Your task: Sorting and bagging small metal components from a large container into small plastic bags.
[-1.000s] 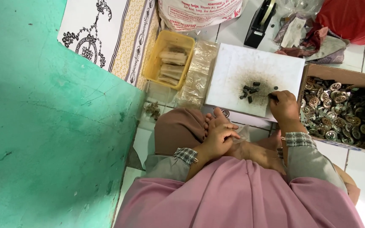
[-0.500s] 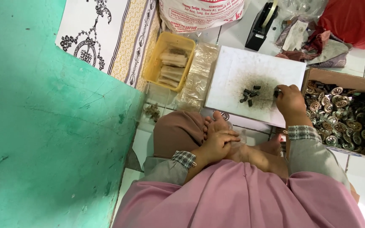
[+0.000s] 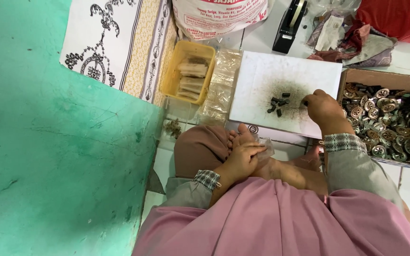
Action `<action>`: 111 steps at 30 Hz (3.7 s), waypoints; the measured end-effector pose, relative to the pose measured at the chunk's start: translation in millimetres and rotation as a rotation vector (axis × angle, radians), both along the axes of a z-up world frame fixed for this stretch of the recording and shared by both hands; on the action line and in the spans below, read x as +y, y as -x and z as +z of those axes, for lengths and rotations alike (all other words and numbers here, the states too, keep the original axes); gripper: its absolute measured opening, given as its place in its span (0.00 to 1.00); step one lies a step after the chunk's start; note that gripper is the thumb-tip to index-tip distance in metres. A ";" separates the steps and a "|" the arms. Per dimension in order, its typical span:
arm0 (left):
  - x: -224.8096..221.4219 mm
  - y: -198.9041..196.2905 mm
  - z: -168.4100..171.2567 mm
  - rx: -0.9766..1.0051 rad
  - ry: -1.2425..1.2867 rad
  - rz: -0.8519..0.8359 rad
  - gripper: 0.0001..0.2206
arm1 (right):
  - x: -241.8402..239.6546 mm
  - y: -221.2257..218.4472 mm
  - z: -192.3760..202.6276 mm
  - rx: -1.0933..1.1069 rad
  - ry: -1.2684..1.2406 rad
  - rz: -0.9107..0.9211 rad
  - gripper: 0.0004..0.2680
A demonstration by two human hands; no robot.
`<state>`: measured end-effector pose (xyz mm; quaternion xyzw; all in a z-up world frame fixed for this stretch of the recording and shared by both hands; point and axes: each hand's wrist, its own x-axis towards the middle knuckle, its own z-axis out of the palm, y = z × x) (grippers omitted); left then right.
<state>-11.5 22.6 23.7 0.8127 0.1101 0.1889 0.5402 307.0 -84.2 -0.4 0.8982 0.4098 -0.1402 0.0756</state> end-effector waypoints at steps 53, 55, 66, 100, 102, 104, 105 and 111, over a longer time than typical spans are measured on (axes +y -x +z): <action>-26.7 2.4 99.9 -0.001 0.043 0.071 0.21 | -57.7 82.9 54.8 0.376 -1.156 -0.185 0.06; -25.5 3.5 99.7 0.036 0.077 0.084 0.21 | -49.8 50.1 13.7 0.336 -0.997 -0.277 0.06; -25.0 27.2 87.6 0.049 0.253 0.039 0.18 | 28.0 29.8 -78.9 0.022 -0.559 0.194 0.15; -30.2 -5.5 57.3 0.041 0.125 0.011 0.21 | -48.9 113.4 39.2 0.445 -1.097 -0.357 0.07; -31.8 -12.7 62.5 0.003 0.150 0.032 0.21 | -56.8 142.3 88.1 0.567 -1.285 -0.230 0.08; -36.7 -19.0 66.1 -0.013 0.133 0.054 0.20 | -58.5 162.2 113.9 0.502 -1.302 -0.097 0.07; -39.1 -22.7 68.1 -0.030 0.114 0.073 0.19 | -59.5 171.8 127.2 0.432 -1.318 0.036 0.07; -38.8 -19.2 83.2 -0.054 0.093 0.075 0.18 | -68.1 172.2 144.2 0.138 -1.301 0.405 0.04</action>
